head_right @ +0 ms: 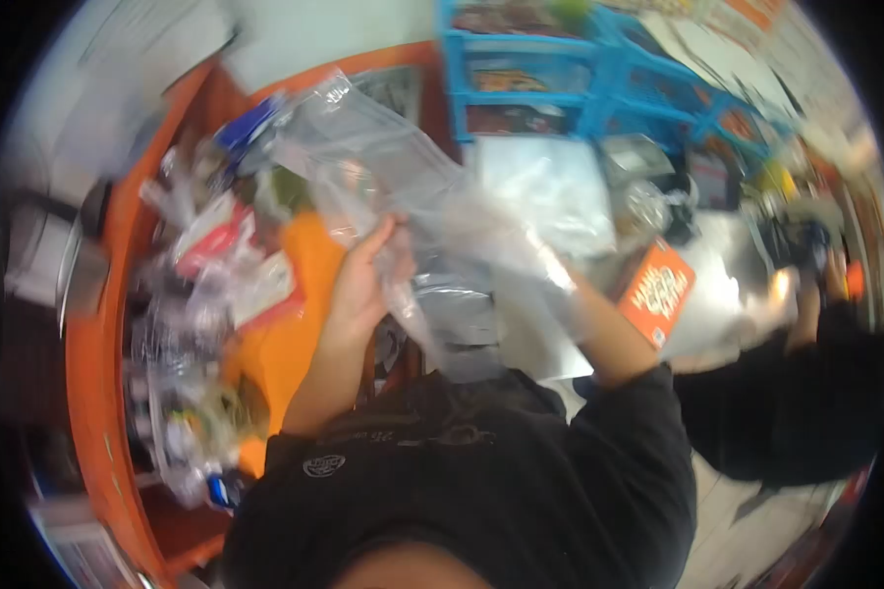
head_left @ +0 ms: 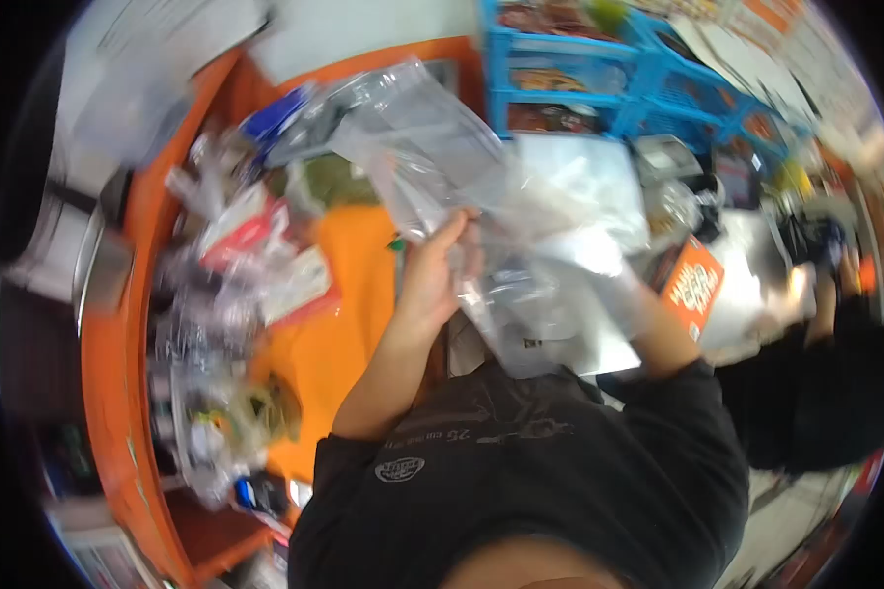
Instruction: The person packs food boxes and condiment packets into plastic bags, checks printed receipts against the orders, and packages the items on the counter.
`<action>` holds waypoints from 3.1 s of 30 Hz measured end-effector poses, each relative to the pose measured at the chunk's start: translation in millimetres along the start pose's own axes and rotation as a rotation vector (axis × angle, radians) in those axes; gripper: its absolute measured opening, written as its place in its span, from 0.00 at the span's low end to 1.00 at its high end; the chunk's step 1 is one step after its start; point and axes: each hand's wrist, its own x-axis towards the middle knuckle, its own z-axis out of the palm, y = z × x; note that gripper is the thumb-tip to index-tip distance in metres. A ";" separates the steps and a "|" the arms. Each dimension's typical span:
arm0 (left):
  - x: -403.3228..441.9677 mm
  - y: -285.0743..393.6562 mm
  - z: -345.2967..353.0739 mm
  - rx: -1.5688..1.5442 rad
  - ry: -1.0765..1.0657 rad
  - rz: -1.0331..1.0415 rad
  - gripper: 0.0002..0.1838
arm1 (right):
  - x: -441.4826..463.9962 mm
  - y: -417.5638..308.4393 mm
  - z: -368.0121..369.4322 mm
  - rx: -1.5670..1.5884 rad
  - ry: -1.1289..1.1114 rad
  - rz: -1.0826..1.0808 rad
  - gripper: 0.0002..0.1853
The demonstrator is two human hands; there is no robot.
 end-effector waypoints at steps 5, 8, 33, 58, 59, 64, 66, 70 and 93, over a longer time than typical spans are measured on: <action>-37.5 6.5 -38.4 -0.038 0.181 0.090 0.19 | -35.3 31.0 79.0 0.453 -0.618 -0.220 0.54; -54.4 5.0 -56.1 0.109 0.314 0.237 0.19 | -42.0 25.7 88.5 0.860 -0.570 -0.154 0.56; -104.8 -22.8 -89.6 0.543 -0.183 -0.054 0.16 | -59.7 44.3 144.5 0.400 -0.013 0.471 0.19; -252.2 -12.0 -221.7 -0.310 0.133 0.005 0.13 | 35.7 43.1 36.5 0.373 -0.651 0.372 0.14; -267.1 -14.5 -215.4 -0.323 0.224 0.100 0.14 | 40.3 45.8 39.8 0.384 -0.706 0.368 0.12; -308.5 -19.9 -208.9 -0.104 0.430 0.391 0.22 | 58.1 56.4 95.2 0.492 -0.800 0.239 0.16; -289.3 -6.2 -192.3 0.538 0.779 0.352 0.26 | 69.0 62.8 129.3 0.585 -0.734 0.370 0.24; -232.0 -5.9 -158.6 1.114 0.665 0.516 0.25 | 106.1 52.9 180.2 0.205 -0.840 0.521 0.28; -293.1 -0.4 -184.7 1.728 1.248 0.427 0.22 | 78.5 117.2 254.7 -1.721 -0.837 -0.801 0.37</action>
